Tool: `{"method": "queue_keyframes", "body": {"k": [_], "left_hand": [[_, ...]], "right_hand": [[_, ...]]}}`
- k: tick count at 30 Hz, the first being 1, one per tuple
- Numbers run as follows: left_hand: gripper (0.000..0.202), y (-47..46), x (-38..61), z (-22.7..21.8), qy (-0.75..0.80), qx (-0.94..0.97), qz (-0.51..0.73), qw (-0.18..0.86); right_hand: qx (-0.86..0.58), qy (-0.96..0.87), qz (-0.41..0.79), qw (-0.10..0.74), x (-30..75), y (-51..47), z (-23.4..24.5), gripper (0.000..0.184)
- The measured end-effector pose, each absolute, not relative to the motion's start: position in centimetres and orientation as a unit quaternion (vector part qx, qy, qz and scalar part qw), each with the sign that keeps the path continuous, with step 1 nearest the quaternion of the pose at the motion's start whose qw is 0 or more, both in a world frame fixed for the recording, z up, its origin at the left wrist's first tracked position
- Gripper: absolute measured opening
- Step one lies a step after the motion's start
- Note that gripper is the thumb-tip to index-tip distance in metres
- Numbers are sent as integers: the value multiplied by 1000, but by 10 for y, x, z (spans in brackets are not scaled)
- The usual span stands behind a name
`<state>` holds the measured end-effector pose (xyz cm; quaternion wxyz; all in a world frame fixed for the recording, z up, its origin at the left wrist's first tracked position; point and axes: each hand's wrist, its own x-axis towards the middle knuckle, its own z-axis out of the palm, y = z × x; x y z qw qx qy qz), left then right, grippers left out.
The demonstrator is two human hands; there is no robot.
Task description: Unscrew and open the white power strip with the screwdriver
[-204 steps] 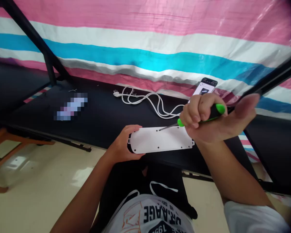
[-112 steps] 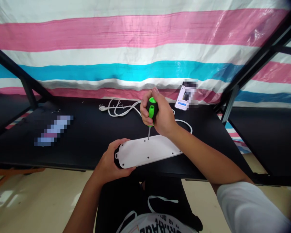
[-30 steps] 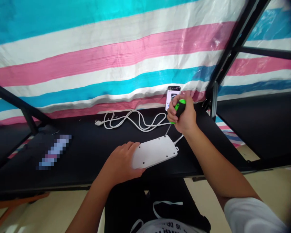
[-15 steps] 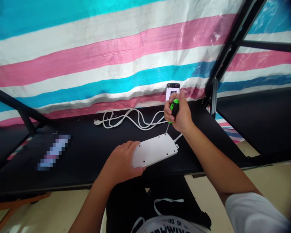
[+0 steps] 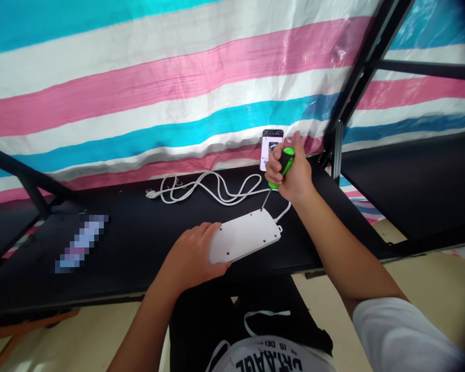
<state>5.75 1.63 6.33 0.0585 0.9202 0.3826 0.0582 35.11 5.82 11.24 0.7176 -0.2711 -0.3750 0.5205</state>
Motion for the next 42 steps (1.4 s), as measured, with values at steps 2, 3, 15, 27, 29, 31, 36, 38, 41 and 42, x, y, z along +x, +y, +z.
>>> {"method": "queue_keyframes", "body": {"k": [2,3,15,27,29,31,36,38,41,42], "left_hand": [[74,16,57,62,381,921,60,56],[74,16,57,62,380,921,61,55],[76,15,55,61,382,920,58,66],[75,15,55,59,384,918,78,66],[75,14,55,59,382,918,82,64],[75,14,55,60,378,919,89,63],[75,14,55,58,380,919,91,57],[75,14,55,57,382,918,89,55],[76,14,55,57,383,918,85,53],[76,14,55,57,384,918,85,52]], "right_hand": [[-259,-382,525,715,353,59,113,67],[-253,-389,528,711,353,59,112,67],[-255,-555,482,628,341,58,98,52],[-232,-421,556,678,338,60,100,72],[-244,-405,554,685,341,58,103,74],[-240,-396,553,693,345,55,108,74],[-177,-405,557,703,363,50,119,68],[-139,-433,598,660,371,51,119,66],[-52,-490,681,542,377,53,116,65],[-30,-502,700,507,377,54,115,65]]}}
